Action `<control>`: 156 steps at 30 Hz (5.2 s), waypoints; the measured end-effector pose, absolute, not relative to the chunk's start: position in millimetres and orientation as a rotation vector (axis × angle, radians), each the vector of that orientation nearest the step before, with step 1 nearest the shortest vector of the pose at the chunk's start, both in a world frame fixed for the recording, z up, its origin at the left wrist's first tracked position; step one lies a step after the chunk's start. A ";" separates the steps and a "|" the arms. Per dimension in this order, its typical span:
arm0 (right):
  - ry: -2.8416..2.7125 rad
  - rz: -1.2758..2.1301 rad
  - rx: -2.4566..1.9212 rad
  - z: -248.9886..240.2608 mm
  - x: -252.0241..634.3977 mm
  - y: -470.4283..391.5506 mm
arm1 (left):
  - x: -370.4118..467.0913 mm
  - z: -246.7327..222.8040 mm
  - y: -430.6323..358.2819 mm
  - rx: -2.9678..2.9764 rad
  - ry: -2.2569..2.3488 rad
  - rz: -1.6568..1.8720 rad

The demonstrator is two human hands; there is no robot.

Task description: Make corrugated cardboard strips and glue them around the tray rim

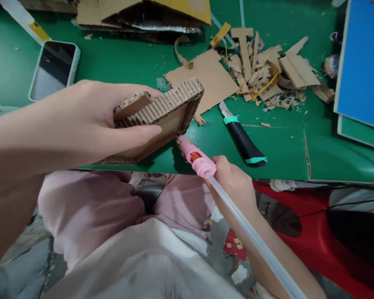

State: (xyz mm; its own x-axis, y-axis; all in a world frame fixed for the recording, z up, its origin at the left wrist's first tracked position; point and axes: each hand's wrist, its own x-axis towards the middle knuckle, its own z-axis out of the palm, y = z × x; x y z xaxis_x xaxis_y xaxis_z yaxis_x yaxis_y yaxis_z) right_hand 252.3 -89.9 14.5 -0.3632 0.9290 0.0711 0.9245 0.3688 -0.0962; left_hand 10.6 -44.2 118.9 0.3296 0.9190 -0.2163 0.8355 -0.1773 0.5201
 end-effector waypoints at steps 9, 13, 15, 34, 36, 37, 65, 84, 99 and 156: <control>-2.535 -0.194 -1.538 8.3 261.3 -87.3 | 10.8 122.6 -44.2 1.988 1.549 0.139; -2.543 -0.301 -1.458 7.4 261.0 -86.4 | 10.9 122.3 -43.9 1.992 1.516 0.127; -2.548 -0.313 -1.453 7.7 257.9 -85.6 | 10.2 120.5 -43.5 2.011 1.494 0.151; -2.571 -0.343 -1.508 15.3 252.6 -86.2 | 9.3 119.1 -42.0 1.996 1.516 0.152; -2.555 -0.384 -1.461 13.6 253.8 -87.0 | 9.0 118.5 -41.9 2.009 1.512 0.154; -2.549 -0.400 -1.432 12.8 254.4 -87.4 | 8.9 118.3 -41.8 2.011 1.512 0.155; -2.578 -0.361 -1.472 7.3 256.0 -87.4 | 7.9 116.7 -43.8 2.053 1.461 0.235; -2.579 -0.258 -1.363 9.1 248.6 -81.1 | 12.0 125.9 -43.5 2.001 1.533 0.088; -2.573 -0.202 -1.381 11.3 253.6 -84.6 | 9.1 116.0 -42.2 1.999 1.519 0.186; -2.406 0.734 -1.253 4.7 211.9 -122.1 | 7.9 122.7 -45.9 2.037 1.481 0.157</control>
State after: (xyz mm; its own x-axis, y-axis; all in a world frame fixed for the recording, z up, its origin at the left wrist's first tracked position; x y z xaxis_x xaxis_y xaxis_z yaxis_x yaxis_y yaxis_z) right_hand 211.9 -122.1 4.7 -0.5588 0.8276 0.0525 0.6575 0.4807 -0.5802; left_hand 7.9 -45.9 122.7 0.3678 0.8958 -0.2495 0.8239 -0.1895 0.5342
